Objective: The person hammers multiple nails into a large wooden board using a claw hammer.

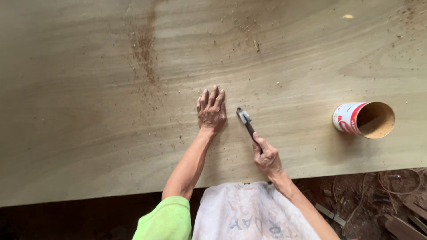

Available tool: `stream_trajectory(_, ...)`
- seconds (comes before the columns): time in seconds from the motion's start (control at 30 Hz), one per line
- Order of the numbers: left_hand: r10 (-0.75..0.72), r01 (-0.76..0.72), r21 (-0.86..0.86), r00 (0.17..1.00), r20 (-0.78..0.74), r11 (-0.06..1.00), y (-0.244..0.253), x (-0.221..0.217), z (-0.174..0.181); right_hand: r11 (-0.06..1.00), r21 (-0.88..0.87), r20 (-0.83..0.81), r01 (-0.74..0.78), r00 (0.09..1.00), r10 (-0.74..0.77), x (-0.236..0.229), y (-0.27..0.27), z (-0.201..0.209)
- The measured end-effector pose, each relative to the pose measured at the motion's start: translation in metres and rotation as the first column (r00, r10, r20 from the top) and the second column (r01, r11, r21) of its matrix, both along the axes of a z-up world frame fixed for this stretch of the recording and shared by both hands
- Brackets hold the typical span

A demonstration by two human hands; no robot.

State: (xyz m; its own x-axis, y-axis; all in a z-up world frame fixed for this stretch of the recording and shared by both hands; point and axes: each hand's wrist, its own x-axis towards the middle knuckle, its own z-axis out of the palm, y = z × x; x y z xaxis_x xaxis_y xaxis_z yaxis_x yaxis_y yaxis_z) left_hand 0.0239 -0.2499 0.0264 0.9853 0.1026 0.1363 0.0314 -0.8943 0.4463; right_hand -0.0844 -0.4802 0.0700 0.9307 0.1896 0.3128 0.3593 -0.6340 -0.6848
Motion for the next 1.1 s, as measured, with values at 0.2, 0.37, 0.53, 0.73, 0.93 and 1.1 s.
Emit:
stream_trajectory(0.2,-0.014,0.012,0.017,0.992,0.123,1.0,0.0,-0.001,-0.006,0.999,0.046,-0.175,0.024,0.985,-0.015,-0.008,0.008,-0.002)
stream_trajectory(0.37,0.077,-0.033,-0.191,0.971,0.227,0.981,0.007,-0.002,-0.023,0.999,-0.019,-0.113,-0.048,0.993,0.045,-0.003,0.027,-0.013)
stream_trajectory(0.53,0.081,-0.042,-0.147,0.96,0.267,0.988,0.004,-0.002,-0.026,0.998,0.059,-0.076,-0.015,0.997,0.02,-0.006,0.028,0.006)
stream_trajectory(0.73,0.084,-0.06,-0.089,0.949,0.305,0.994,0.001,-0.01,-0.027,0.993,-0.119,-0.245,0.003,0.969,-0.032,-0.008,0.029,-0.007)
stream_trajectory(0.93,0.098,-0.075,-0.084,0.942,0.321,0.994,0.001,-0.006,-0.015,0.998,0.009,-0.032,-0.06,0.998,0.06,-0.002,0.025,0.001)
stream_trajectory(1.1,0.096,-0.077,-0.069,0.942,0.32,0.995,0.0,-0.008,-0.017,1.0,-0.004,-0.133,0.02,0.991,-0.021,-0.009,0.029,-0.005)
